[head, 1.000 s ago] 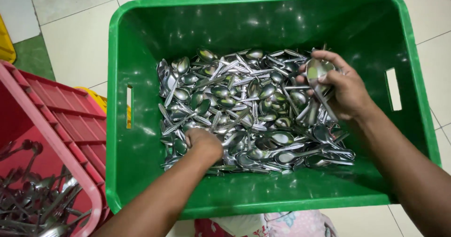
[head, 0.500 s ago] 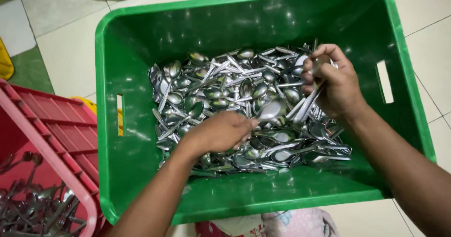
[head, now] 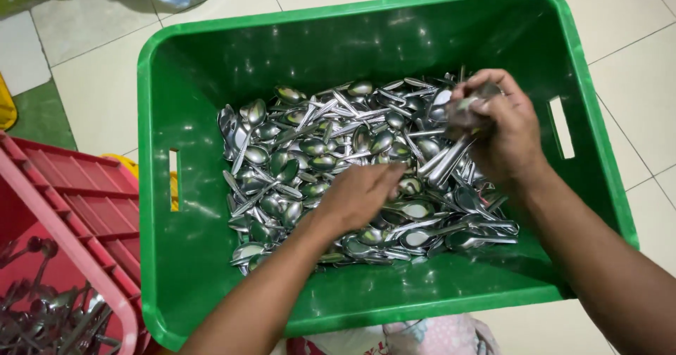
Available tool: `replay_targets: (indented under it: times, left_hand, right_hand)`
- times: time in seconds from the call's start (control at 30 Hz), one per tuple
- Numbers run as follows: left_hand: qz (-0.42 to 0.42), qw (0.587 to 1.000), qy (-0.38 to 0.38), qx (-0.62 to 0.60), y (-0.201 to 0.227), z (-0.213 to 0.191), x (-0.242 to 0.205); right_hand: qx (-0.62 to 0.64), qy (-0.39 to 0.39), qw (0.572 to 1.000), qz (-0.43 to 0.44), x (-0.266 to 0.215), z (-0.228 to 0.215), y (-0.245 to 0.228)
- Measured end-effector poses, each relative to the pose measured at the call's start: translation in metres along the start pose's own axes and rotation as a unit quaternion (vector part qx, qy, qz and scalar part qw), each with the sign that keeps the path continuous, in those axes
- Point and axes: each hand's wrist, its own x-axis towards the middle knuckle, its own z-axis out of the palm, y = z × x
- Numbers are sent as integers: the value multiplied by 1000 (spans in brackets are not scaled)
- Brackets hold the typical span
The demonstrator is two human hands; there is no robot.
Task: The person sorts metal spoons and forks from a green bin into a pink bin. They pick up handfuls of spoons, separate them, and transfer them to the pink bin, occasionally moving forks as well.
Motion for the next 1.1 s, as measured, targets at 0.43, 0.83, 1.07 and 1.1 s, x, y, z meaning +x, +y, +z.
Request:
replay_targets:
  times: [0.43,0.83,1.07,1.1]
  left_hand:
    - [116,843,34,524,-96,81,35]
    - [-89,960,-53,259,-50,-13,24]
    - [-8,993,58,102,5,-44,6]
    - [10,994,79,78,10,-45,4]
  right_hand:
    - [63,20,990,124,2,-15,-11]
    - [-20,19,993,118,-3,-8,-21]
    - [-162,27,984,76,-7,-3,-9]
    - [-184,22,980,67,-9,1,-11]
